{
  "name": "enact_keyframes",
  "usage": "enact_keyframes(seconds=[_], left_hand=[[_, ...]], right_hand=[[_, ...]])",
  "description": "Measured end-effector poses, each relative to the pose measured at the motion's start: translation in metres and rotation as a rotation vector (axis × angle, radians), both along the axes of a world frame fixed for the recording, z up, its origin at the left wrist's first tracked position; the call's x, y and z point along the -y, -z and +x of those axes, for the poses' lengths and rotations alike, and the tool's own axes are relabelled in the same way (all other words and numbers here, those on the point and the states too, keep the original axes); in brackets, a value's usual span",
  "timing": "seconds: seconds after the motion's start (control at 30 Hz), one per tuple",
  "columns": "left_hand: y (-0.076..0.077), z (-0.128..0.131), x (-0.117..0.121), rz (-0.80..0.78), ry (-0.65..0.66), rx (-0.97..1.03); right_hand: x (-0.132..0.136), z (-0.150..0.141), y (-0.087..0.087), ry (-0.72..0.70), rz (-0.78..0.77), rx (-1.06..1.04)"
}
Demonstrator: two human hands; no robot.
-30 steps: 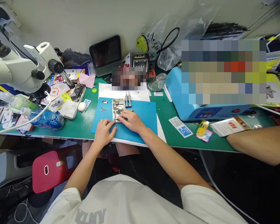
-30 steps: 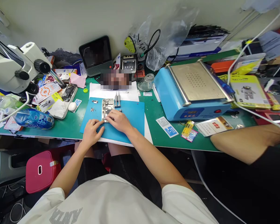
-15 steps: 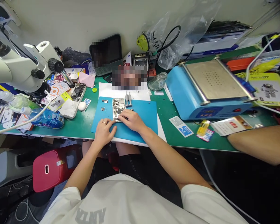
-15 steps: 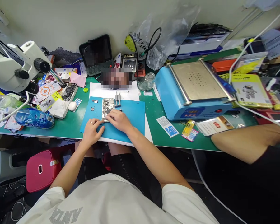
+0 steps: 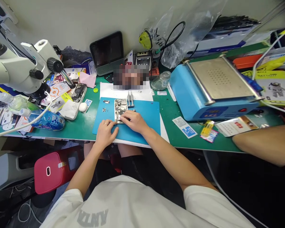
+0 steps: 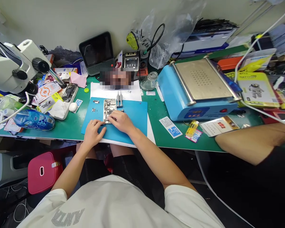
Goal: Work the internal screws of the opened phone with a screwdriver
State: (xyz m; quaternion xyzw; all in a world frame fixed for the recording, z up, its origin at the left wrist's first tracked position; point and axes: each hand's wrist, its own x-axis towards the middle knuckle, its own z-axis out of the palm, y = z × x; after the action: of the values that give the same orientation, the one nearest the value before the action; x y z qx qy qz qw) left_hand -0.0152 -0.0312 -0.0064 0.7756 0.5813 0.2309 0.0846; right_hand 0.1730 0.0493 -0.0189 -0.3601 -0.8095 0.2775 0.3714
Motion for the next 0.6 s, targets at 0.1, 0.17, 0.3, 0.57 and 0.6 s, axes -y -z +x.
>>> enact_keyframes(seconds=[0.1, 0.17, 0.3, 0.57, 0.6], left_hand=[[-0.0004, 0.0, 0.0001, -0.004, 0.001, 0.003], [-0.0008, 0.0001, 0.0001, -0.007, 0.001, 0.005], [-0.0013, 0.0002, -0.0001, -0.013, 0.005, 0.01], [-0.0011, 0.0003, -0.0002, -0.018, 0.003, 0.014], [-0.0011, 0.0001, -0.0002, -0.019, 0.004, 0.014]], right_hand=[[0.0001, 0.0003, -0.0001, 0.0, 0.003, 0.001], [0.0001, 0.0005, 0.0001, 0.0, 0.006, 0.003], [0.0005, 0.0007, 0.0009, 0.006, 0.014, 0.011], [0.0011, 0.0002, -0.0007, 0.036, 0.033, 0.017], [0.001, 0.0002, -0.0008, 0.035, 0.034, 0.017]])
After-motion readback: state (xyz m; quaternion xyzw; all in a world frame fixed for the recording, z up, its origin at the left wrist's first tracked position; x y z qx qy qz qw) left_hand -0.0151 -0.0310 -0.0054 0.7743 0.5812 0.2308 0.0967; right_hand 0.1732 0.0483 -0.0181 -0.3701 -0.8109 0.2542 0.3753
